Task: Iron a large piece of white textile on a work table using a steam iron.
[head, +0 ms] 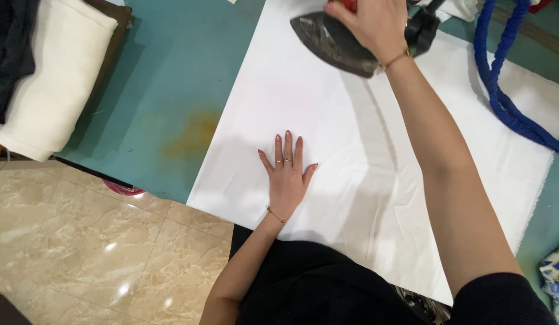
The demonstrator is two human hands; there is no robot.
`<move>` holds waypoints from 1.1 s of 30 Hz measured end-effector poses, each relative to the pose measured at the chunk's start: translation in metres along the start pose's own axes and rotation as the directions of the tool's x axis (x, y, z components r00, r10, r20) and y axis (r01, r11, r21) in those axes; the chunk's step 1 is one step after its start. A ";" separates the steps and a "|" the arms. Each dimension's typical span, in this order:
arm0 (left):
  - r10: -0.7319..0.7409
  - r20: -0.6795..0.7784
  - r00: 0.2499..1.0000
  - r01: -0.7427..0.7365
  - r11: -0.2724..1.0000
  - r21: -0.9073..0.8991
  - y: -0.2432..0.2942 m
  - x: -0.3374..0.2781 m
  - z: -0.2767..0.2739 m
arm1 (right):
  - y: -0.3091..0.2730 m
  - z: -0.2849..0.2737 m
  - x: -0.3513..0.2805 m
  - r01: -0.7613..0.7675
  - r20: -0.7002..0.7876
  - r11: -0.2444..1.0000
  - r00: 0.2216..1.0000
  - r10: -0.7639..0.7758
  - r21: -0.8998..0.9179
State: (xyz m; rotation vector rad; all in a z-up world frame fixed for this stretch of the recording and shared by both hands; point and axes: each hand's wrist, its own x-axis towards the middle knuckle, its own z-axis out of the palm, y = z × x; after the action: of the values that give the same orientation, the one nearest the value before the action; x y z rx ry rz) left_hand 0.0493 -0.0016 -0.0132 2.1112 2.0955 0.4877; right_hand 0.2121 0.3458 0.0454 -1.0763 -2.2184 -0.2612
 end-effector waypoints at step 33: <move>0.007 -0.049 0.999 -0.009 0.999 -0.033 0.000 -0.003 0.002 | -0.028 -0.029 -0.039 0.124 -0.081 0.932 0.984 -0.160 -0.340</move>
State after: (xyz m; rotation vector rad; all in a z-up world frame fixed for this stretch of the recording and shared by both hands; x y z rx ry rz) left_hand 0.0498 -0.0044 -0.0159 2.1112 2.0905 0.5774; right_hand 0.2223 0.2906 0.0453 -1.0455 -2.2054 -0.7650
